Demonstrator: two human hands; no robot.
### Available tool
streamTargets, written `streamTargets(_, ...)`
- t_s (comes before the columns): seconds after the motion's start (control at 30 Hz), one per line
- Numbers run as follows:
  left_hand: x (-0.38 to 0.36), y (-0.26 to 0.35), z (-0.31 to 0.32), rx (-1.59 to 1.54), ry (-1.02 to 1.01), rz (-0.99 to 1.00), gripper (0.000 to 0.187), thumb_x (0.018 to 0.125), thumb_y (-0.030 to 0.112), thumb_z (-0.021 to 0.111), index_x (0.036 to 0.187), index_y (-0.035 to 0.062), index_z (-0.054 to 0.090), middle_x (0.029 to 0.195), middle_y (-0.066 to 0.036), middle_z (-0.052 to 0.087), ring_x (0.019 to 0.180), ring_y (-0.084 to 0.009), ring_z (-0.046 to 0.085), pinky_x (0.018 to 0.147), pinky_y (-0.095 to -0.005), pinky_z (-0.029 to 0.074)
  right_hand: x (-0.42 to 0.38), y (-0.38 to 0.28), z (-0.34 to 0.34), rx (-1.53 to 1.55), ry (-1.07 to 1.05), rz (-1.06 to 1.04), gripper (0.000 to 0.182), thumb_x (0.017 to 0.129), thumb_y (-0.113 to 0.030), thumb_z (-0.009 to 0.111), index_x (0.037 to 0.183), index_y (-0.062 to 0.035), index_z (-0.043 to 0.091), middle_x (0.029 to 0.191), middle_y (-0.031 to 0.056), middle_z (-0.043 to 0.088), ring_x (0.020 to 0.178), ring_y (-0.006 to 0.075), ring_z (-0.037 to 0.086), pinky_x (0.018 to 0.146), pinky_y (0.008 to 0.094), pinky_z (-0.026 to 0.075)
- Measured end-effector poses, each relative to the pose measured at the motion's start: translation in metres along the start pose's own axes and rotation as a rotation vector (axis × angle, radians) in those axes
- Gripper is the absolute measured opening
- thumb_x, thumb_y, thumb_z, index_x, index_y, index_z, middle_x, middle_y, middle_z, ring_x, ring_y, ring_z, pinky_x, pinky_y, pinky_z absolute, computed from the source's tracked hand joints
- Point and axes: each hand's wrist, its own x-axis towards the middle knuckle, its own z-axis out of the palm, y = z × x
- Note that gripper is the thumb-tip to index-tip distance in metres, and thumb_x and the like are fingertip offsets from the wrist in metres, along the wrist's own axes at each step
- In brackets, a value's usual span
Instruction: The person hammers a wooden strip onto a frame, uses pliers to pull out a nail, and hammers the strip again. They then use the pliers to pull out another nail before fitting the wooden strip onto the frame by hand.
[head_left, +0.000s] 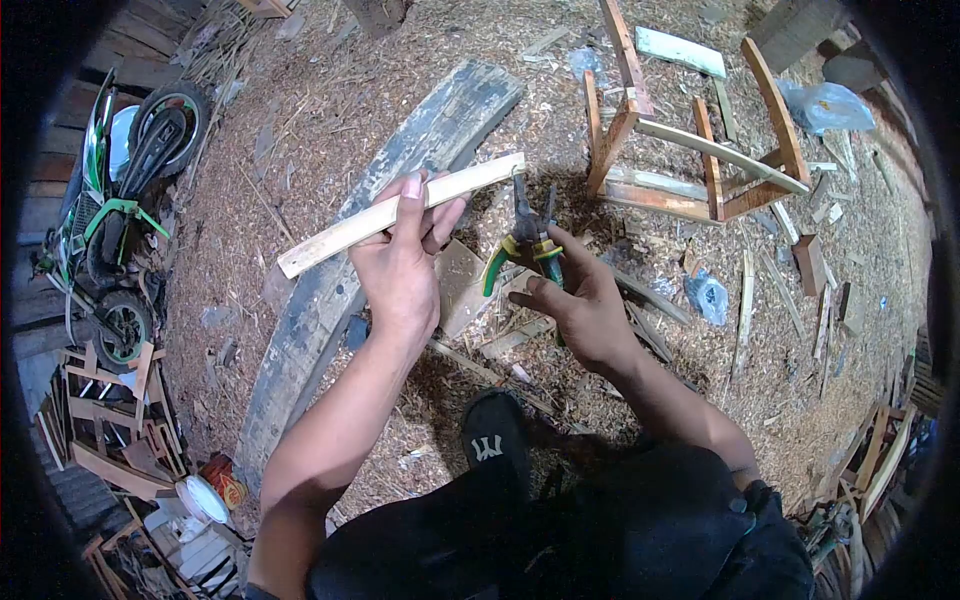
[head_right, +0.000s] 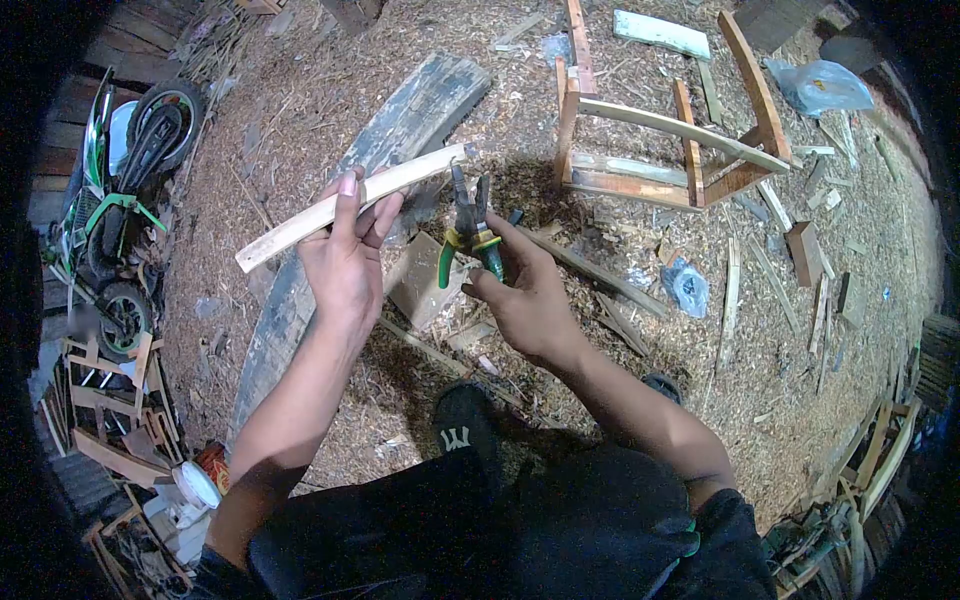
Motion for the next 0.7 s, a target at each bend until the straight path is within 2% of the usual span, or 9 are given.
streamTargets(0.37,-0.0016,-0.0002,0.0029,0.029,-0.009,-0.004,0.031,0.103,0.019,0.063,0.12,-0.0072,0.062,0.111,-0.02,0.07,0.102,-0.026,0.072,0.093,-0.0383,0.063,0.0006,-0.0075,0.0016,-0.099,-0.01,0.042,0.062,0.099,0.006,0.053,0.156,0.0011,0.028,0.146,0.0157,0.051,0.132,0.0255,0.054,0.104,0.0429,0.056)
streamTargets(0.5,-0.0009,-0.0003,0.0023,0.037,-0.01,-0.009,0.03,0.103,0.018,0.063,0.12,-0.0074,0.062,0.111,-0.02,0.07,0.101,-0.0255,0.072,0.092,-0.0389,0.064,-0.0018,-0.0075,0.0057,-0.045,0.013,0.054,0.06,0.1,0.005,0.053,0.156,0.0,0.03,0.143,0.0155,0.052,0.131,0.0254,0.055,0.103,0.0431,0.056)
streamTargets(0.57,-0.0004,-0.0025,0.0011,0.035,-0.02,0.006,0.03,0.103,0.017,0.063,0.119,-0.0074,0.062,0.11,-0.02,0.069,0.101,-0.0253,0.072,0.091,-0.0389,0.064,-0.0017,-0.0031,0.0054,0.004,0.039,0.04,0.059,0.098,0.003,0.057,0.154,0.0019,0.036,0.128,0.0139,0.062,0.108,0.0162,0.063,0.093,0.0312,0.056)
streamTargets(0.7,-0.0005,-0.0022,-0.0011,0.048,-0.03,0.012,0.029,0.103,0.017,0.063,0.119,-0.0078,0.062,0.11,-0.019,0.069,0.1,-0.0251,0.072,0.091,-0.039,0.064,0.0001,-0.0034,0.006,0.046,-0.021,0.078,0.058,0.1,0.001,0.055,0.154,0.001,0.034,0.125,0.0141,0.062,0.104,0.0177,0.066,0.088,0.0321,0.058)
